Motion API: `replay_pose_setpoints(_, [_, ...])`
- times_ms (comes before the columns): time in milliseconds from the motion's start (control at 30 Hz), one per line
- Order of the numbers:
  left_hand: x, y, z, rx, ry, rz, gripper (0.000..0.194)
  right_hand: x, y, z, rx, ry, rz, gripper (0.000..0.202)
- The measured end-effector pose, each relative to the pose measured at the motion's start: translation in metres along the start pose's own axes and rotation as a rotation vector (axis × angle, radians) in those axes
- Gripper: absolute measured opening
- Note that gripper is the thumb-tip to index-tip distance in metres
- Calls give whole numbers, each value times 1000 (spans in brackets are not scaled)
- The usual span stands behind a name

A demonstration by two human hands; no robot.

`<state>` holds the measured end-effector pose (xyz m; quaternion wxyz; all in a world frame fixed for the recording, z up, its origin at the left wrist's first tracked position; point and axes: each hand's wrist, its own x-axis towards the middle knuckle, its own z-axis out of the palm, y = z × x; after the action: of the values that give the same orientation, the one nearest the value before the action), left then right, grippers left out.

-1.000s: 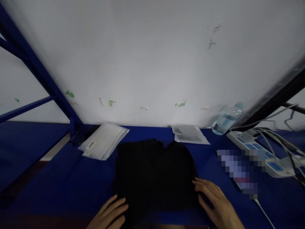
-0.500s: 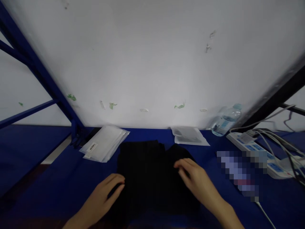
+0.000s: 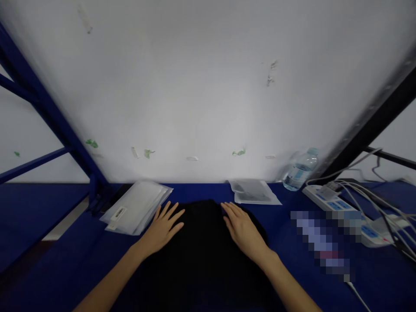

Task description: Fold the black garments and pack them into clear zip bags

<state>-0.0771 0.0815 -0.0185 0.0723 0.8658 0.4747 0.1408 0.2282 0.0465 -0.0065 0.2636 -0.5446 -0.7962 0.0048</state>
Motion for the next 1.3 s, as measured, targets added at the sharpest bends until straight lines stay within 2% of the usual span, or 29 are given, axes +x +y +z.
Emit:
replay_pose_setpoints(100, [1, -5, 14, 45, 13, 17, 51, -15, 8, 9, -20, -58, 53, 49])
replay_pose_setpoints(233, [-1, -6, 25, 123, 25, 21, 55, -17, 19, 22, -27, -133, 98, 65])
replay_pose_setpoints(400, [2, -5, 33, 216, 38, 18, 60, -16, 28, 25, -8, -133, 74, 66])
replay_pose_setpoints(533, [4, -1, 37, 241, 51, 29, 62, -14, 43, 16, 18, -127, 54, 55])
replay_pose_setpoints(700, [4, 2, 36, 236, 43, 23, 62, 2, 85, -5, -262, 55, 274, 28])
replay_pose_setpoints(800, [3, 2, 36, 219, 54, 26, 62, 10, 106, -12, -352, 80, 331, 25])
replay_pose_setpoints(933, [3, 0, 37, 154, 60, 24, 60, 11, 112, -12, -360, 100, 349, 16])
replay_pose_setpoints(1000, [3, 2, 35, 83, 80, 7, 57, 13, 110, -13, -329, 131, 365, 16])
replay_pose_setpoints(1067, [4, 10, 27, -26, 162, -40, 49, 18, 107, -16, -285, 187, 390, 19])
replay_pose_setpoints(1167, [7, 39, 6, -329, 307, -132, 36, 29, 96, -22, -198, 267, 384, 23])
replay_pose_setpoints(1200, [7, 51, -2, -492, 306, -171, 33, 33, 88, -24, -157, 288, 362, 24])
replay_pose_setpoints(1300, [8, 86, -22, -1157, 101, -341, 44, 35, 52, -29, 96, 355, 209, 19])
